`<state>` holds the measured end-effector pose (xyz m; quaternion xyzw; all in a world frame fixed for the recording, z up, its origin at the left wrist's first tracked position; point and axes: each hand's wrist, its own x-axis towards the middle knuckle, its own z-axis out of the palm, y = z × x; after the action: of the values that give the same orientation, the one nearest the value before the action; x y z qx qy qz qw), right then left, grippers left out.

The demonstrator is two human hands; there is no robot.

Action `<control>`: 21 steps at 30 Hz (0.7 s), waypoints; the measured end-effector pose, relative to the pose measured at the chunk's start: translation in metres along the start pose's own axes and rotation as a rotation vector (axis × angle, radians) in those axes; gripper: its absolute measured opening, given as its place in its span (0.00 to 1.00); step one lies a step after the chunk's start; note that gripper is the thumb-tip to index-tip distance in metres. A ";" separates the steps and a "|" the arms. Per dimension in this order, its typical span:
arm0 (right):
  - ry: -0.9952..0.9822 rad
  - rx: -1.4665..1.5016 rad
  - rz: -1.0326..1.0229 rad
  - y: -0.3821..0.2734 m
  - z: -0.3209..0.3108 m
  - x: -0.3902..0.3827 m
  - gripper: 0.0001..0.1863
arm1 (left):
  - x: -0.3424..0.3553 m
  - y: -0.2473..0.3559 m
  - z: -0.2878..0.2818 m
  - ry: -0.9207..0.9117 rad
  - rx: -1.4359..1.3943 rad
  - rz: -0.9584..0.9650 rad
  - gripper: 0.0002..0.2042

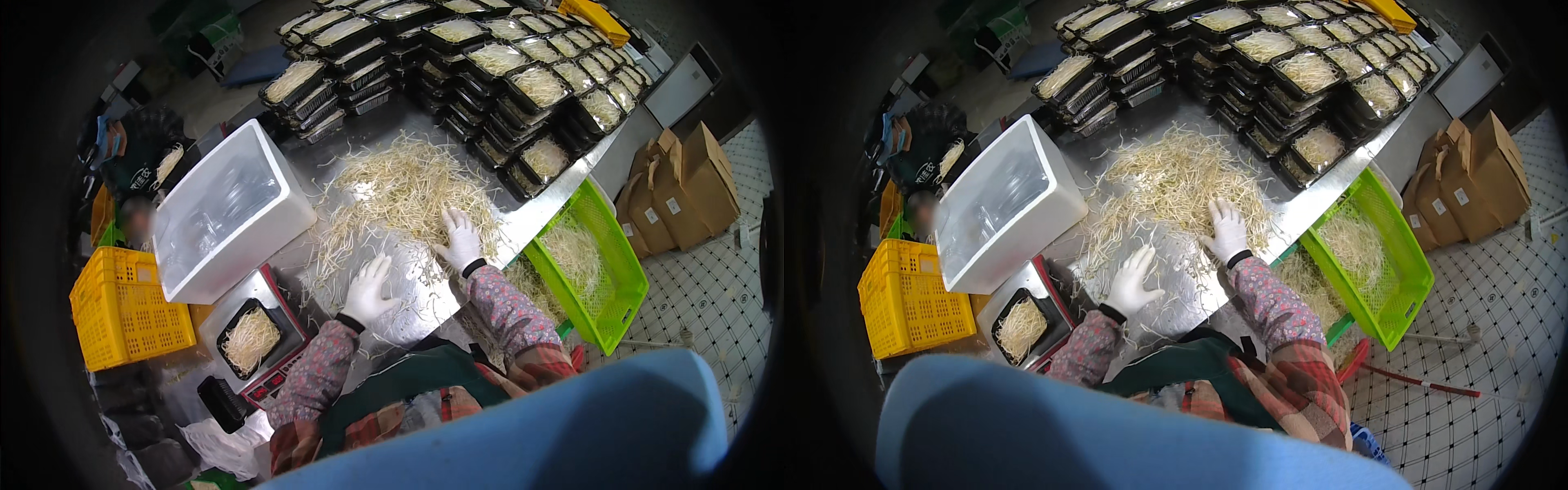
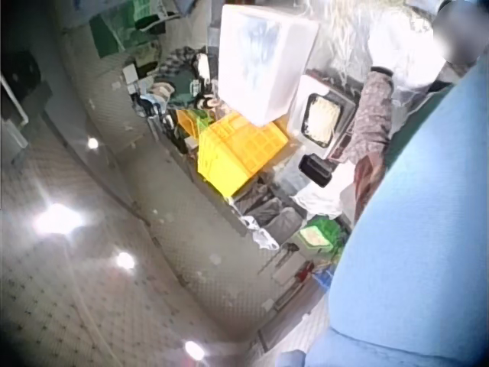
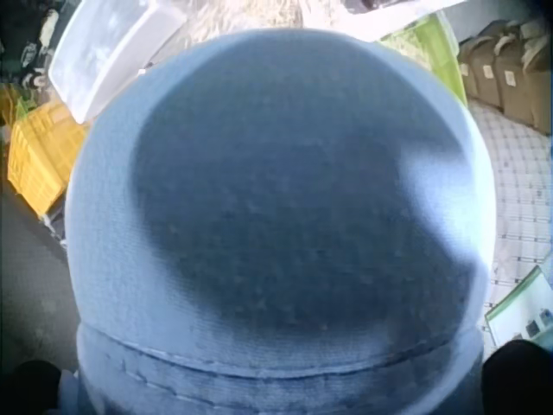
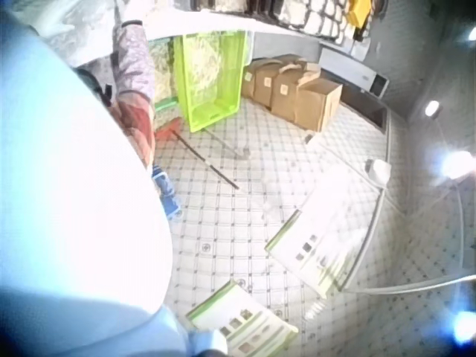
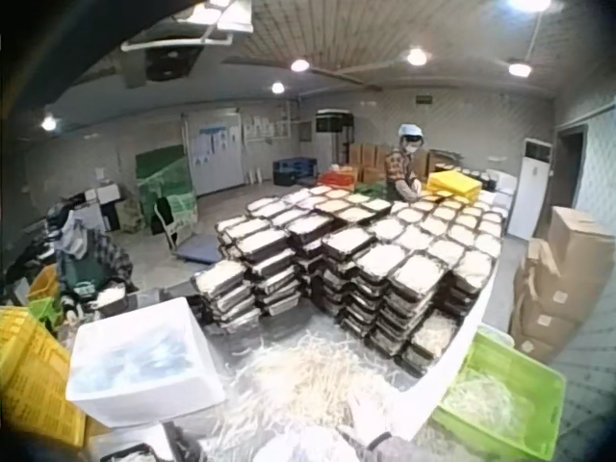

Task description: The person portions bean sprouts by hand into black plastic trays placed on a digital scale. They repeatedly scoop sprouts from a large pile on the table, adjust the amount to reach a target weight, and then move the filled tray aside. The person also transfers remaining sprouts into a green basket.

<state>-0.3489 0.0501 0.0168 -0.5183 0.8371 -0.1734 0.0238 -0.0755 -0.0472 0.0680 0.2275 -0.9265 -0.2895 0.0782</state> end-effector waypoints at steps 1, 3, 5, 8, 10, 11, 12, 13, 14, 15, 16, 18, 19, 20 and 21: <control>-0.022 -0.032 0.036 0.012 -0.005 0.014 0.52 | 0.027 0.001 0.009 -0.034 0.065 0.000 0.50; -0.104 -0.114 0.095 0.031 -0.014 0.041 0.60 | 0.083 0.004 0.021 -0.080 0.245 -0.025 0.52; -0.120 -0.129 0.082 0.049 -0.018 0.067 0.64 | 0.133 -0.006 0.037 -0.049 0.346 -0.021 0.55; -0.325 -0.101 0.073 0.058 -0.033 0.098 0.58 | 0.186 -0.014 0.042 -0.041 0.332 -0.032 0.51; -0.485 -0.102 0.056 0.060 -0.038 0.112 0.51 | 0.205 -0.030 0.052 -0.102 0.340 -0.038 0.45; -0.483 -0.060 0.039 0.060 -0.037 0.116 0.47 | 0.207 -0.039 0.057 -0.130 0.348 -0.045 0.42; -0.480 -0.020 0.031 0.067 -0.034 0.116 0.42 | 0.206 -0.043 0.064 0.012 0.359 0.033 0.28; -0.475 0.027 0.008 0.064 -0.034 0.119 0.38 | 0.201 -0.053 0.068 0.042 0.328 0.040 0.24; -0.446 0.094 0.020 0.062 -0.036 0.118 0.31 | 0.194 -0.063 0.070 0.075 0.299 0.045 0.21; -0.455 0.087 0.047 0.067 -0.034 0.120 0.28 | 0.191 -0.068 0.072 0.108 0.264 0.062 0.18; -0.455 0.114 0.076 0.076 -0.035 0.119 0.27 | 0.190 -0.051 0.065 0.167 0.239 0.063 0.12; -0.352 0.212 0.102 0.083 -0.043 0.115 0.23 | 0.179 -0.033 0.033 0.246 0.120 0.108 0.12; -0.319 0.315 0.104 0.085 -0.050 0.114 0.23 | 0.171 -0.026 0.015 0.291 0.064 0.127 0.12; -0.271 0.505 0.116 0.088 -0.054 0.112 0.24 | 0.165 -0.015 -0.001 0.325 0.026 0.089 0.12; -0.227 0.696 0.130 0.089 -0.055 0.108 0.24 | 0.155 -0.003 -0.016 0.407 -0.079 0.034 0.12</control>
<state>-0.4875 0.0059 0.0557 -0.4410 0.7512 -0.3871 0.3023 -0.2071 -0.1296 0.0817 0.2626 -0.8830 -0.2724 0.2776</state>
